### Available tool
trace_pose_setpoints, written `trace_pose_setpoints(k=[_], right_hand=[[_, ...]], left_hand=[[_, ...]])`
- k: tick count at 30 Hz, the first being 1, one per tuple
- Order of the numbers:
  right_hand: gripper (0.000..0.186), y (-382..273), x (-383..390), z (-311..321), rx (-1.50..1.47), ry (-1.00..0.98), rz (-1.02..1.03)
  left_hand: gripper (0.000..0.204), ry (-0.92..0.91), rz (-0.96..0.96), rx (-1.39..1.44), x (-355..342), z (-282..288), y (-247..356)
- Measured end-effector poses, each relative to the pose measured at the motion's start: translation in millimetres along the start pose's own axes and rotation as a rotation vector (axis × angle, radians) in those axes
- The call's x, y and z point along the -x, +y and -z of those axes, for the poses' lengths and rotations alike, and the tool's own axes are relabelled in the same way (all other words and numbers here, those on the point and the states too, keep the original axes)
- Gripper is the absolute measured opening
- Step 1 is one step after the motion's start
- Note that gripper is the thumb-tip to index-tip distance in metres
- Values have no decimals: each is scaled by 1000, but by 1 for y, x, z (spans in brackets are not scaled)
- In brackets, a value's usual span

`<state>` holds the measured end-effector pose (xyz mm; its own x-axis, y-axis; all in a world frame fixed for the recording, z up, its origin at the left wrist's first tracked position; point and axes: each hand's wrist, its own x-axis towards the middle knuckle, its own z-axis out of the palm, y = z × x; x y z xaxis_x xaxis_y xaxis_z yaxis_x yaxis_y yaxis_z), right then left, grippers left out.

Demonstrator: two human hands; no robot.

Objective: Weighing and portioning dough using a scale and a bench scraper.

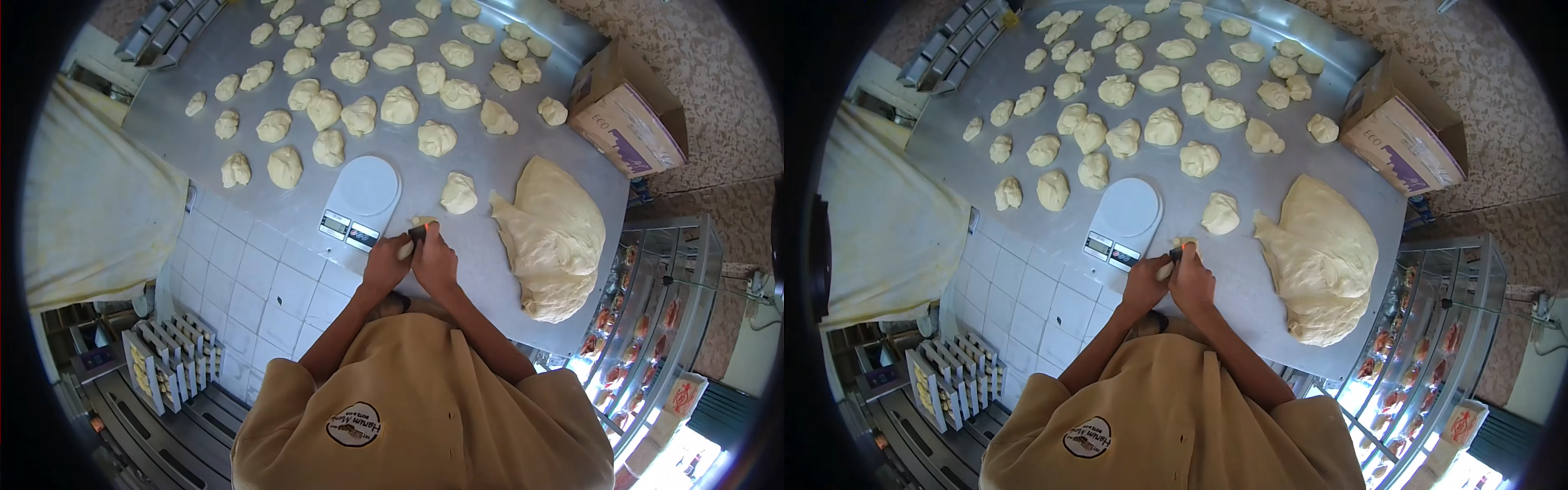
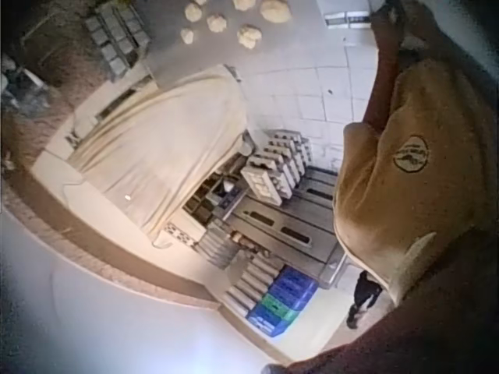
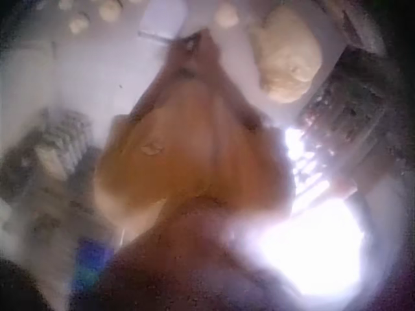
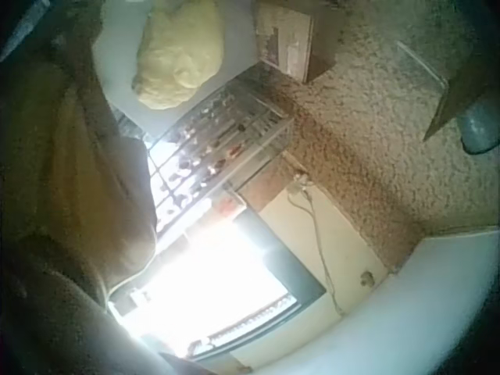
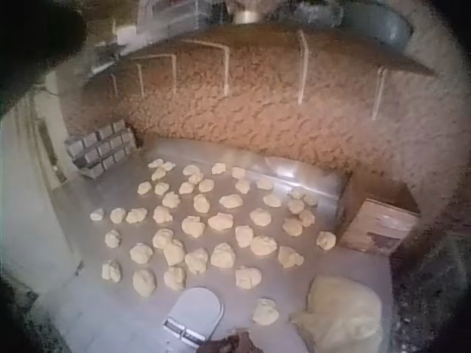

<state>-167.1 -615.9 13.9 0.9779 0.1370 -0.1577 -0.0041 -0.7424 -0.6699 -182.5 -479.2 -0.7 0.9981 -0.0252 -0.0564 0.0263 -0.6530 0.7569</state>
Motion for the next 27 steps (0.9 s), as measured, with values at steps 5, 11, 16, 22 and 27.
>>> trace_pose_setpoints(k=[5, 11, 16, 22, 27], right_hand=[[31, -11, -34, -20, 201, 154, 58], [30, 17, -29, 5, -347, 65, -110], [29, 34, -3, 46, -583, 300, -47], [28, 44, 20, 63, -462, 350, -147], [27, 43, 27, 59, -432, 353, -145]], left_hand=[[37, -109, 140, -3, -20, 19, 1], [47, 547, -112, 14, -28, 43, -7], [54, 541, -191, -309, -25, 32, -1], [47, 221, -398, -338, 0, 10, -1], [42, 8, -342, -106, 9, -4, -16]])
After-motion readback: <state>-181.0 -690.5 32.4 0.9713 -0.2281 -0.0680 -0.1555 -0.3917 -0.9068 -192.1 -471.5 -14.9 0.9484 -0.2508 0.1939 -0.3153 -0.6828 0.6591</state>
